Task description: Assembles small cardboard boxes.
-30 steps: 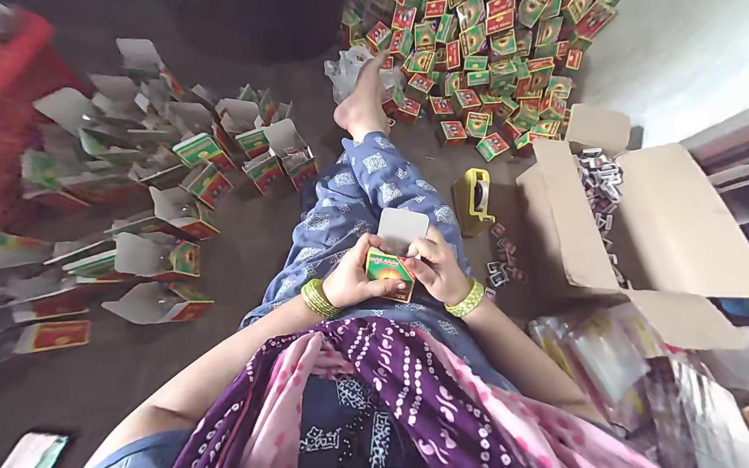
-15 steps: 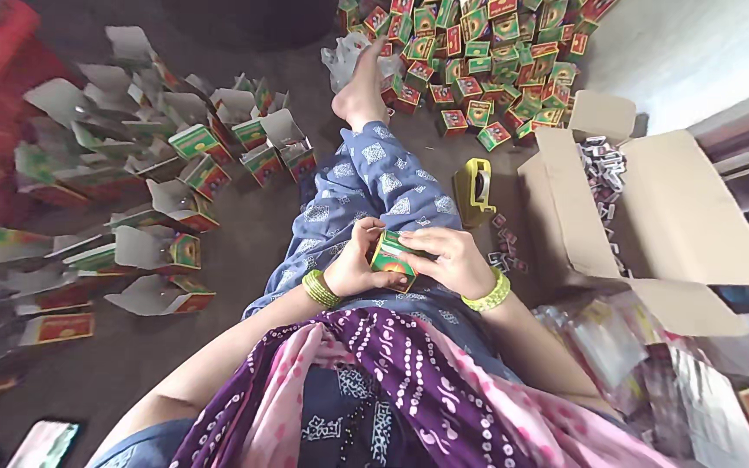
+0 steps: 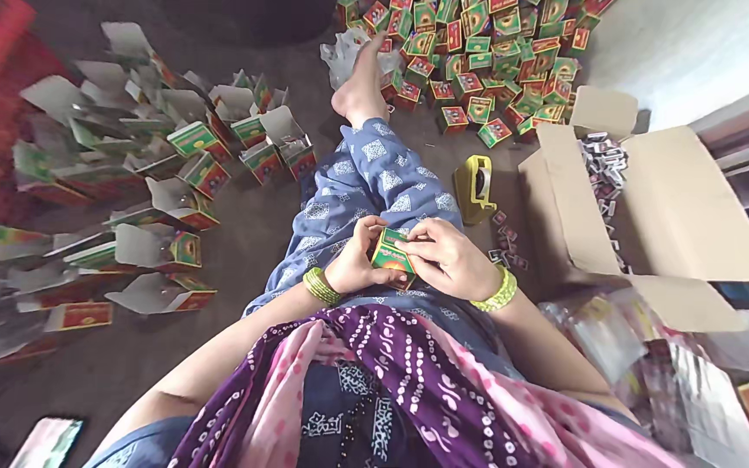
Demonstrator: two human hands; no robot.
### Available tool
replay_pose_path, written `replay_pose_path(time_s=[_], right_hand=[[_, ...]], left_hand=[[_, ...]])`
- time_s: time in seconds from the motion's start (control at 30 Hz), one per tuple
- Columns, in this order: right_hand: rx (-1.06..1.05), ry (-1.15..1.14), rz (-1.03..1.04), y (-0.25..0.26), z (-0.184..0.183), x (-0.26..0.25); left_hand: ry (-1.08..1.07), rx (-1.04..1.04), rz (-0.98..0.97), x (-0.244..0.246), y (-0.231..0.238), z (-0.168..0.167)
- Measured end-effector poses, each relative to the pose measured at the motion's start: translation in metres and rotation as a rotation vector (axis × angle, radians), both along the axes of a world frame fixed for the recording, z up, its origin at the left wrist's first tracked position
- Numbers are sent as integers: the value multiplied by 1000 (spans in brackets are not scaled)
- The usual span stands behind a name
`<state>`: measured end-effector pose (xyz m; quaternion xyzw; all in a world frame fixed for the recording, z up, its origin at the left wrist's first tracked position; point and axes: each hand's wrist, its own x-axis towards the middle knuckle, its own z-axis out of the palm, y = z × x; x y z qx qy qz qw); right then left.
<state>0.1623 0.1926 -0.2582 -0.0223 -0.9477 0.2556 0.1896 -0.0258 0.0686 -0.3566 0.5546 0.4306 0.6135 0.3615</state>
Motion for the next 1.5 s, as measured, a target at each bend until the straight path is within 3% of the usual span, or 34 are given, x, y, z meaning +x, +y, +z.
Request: replay_pose_path(time_s=[0.17, 0.37, 0.53, 0.67, 0.8, 1.03, 1.33, 1.5], right_hand=[[117, 197, -181, -20, -29, 6], [-335, 195, -260, 1, -35, 22], [-251, 70, -926, 100, -55, 57], [-437, -211, -1260, 181, -83, 84], [-503, -388, -1220, 220, -103, 92], [-541, -420, -1164, 240, -106, 81], [-878, -215, -1340, 210, -81, 88], [-792, -331, -1365, 183, -85, 98]], left_hand=[[-81, -72, 19, 0, 1, 0], [-15, -68, -63, -1, -1, 4], [-205, -163, 20, -3, -1, 6], [-152, -125, 62, -5, 3, 6], [-122, -116, 70, -5, 5, 6], [-139, -96, 56, -5, 7, 5], [-129, -92, 67, -7, 5, 4], [-158, -88, 55, -5, 6, 2]])
